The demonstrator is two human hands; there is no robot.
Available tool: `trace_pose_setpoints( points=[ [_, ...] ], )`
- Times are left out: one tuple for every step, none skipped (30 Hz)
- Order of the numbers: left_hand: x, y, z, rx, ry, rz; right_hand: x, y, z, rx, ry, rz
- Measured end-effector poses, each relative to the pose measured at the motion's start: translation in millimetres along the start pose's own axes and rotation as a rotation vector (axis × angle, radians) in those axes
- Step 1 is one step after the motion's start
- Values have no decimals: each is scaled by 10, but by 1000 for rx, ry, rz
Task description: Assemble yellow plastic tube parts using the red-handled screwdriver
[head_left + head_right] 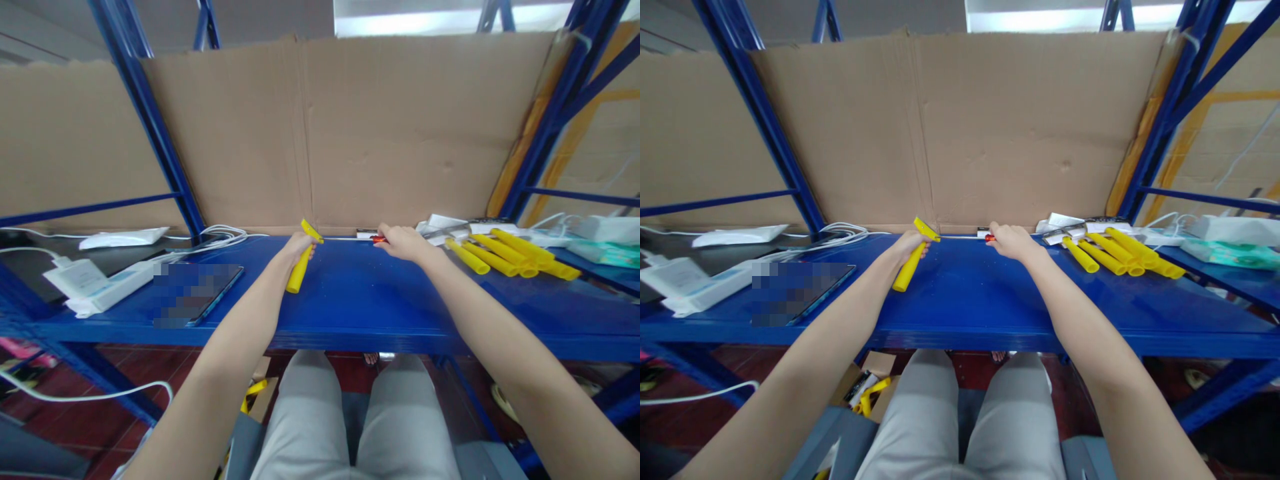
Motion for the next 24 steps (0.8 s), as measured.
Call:
trace_pose_setpoints(
  points=[
    [14,5,2,-8,2,8,-3,11,5,-13,-3,7],
    [22,11,8,-17,2,14,-6,23,9,-22,-6,19],
    [25,16,14,-25,2,16,-8,37,14,-30,-11,33],
    [26,17,18,-29,4,9,-11,52,19,-38,-18,49],
    [27,15,19,-28,8,-3,-16,67,25,-46,-26,65],
    [28,12,18,-21,12,-14,-24,83,32,-56,-36,81],
    [29,9,15,-10,15,-25,-35,99,40,-67,-47,94],
    [32,6,11,4,16,-34,-48,114,48,-78,-60,106],
    [36,1,7,16,18,-45,-62,127,57,-89,-73,114],
    [41,-7,5,24,17,-58,-76,135,66,-97,-88,118],
    [46,-17,6,26,14,-73,-89,138,75,-102,-103,115],
    [51,-29,8,24,11,-90,-100,136,84,-104,-119,107],
    [56,-42,12,21,8,-105,-109,130,93,-104,-133,97],
    [59,-55,16,17,6,-119,-115,125,101,-103,-145,87],
    [60,-67,20,14,4,-130,-119,121,107,-101,-155,80],
    [60,-79,23,12,4,-139,-122,120,114,-99,-163,77],
    [56,-91,23,9,5,-146,-124,121,122,-97,-172,76],
    [48,-103,23,5,4,-150,-126,121,130,-94,-180,73],
    [36,-118,21,0,2,-152,-127,121,140,-91,-189,67],
    [21,-134,20,-4,-3,-154,-129,119,148,-86,-196,58],
    [2,-153,19,-9,-10,-155,-129,115,156,-83,-202,46],
    [-20,-177,18,-15,-18,-161,-130,110,163,-80,-208,32],
    [-42,-202,19,-20,-28,-169,-131,105,170,-79,-214,17],
    [-62,-227,25,-22,-45,-177,-131,99,176,-79,-221,2]
  ],
)
Point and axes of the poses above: each hand's wrist, its own x-axis towards the middle knuckle, its own z-axis out of the back of the hand, y = z × x, the point moved 6 cm from there along x, towards the middle knuckle, and after that the axes turned 9 degrees about x, right-handed, at the moved point
